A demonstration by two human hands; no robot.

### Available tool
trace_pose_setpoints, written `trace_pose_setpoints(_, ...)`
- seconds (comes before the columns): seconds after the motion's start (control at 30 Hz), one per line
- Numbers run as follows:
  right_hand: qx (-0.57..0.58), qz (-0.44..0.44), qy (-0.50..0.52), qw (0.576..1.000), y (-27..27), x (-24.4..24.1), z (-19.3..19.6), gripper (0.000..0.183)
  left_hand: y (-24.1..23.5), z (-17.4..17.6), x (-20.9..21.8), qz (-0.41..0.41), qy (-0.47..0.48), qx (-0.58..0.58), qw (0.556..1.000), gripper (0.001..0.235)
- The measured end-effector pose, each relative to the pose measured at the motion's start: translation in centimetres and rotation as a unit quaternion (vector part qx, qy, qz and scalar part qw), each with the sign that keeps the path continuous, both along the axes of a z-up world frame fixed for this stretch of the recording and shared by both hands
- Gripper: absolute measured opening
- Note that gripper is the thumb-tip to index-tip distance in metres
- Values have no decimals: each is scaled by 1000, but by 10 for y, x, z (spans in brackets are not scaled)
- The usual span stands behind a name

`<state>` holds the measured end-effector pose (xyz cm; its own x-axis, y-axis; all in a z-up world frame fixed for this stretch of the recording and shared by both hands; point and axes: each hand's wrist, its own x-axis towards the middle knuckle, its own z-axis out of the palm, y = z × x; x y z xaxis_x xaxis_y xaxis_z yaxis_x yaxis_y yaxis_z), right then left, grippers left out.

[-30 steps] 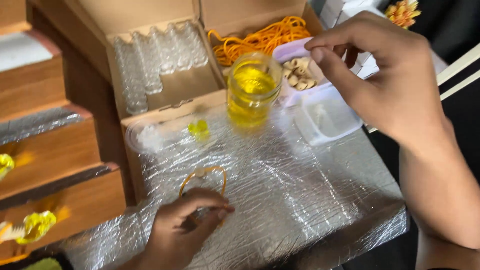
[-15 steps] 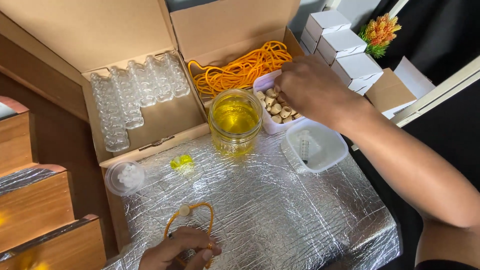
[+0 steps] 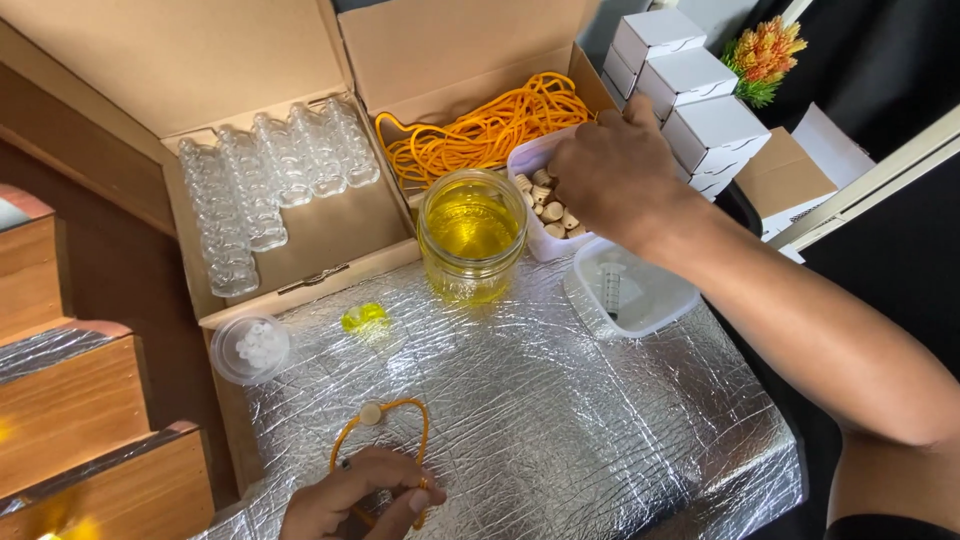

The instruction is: Filling small glass bottles with fragrance oil using a syringe and attaching wooden caps with cords.

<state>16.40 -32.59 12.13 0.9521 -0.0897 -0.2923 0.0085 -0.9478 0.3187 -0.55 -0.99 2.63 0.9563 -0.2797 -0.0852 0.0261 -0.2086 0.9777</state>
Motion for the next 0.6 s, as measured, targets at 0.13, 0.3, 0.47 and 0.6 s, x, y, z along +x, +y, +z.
trace_pose_setpoints(0.13,111,10,-37,993,-1,-11,19,29,3,3,3,-18,-6,-29,999,7)
trace_pose_setpoints(0.3,274,77,-23,958,-10,-18,35,17,9,-1,5,-43,39,30,998,8)
trace_pose_setpoints(0.47,205,84,-12,975,-23,-11,27,11,10,0,4,-49,45,-13,998,8)
trace_pose_setpoints(0.6,163,107,-1,981,-32,-7,16,29,9,-1,4,-50,9,-28,998,8)
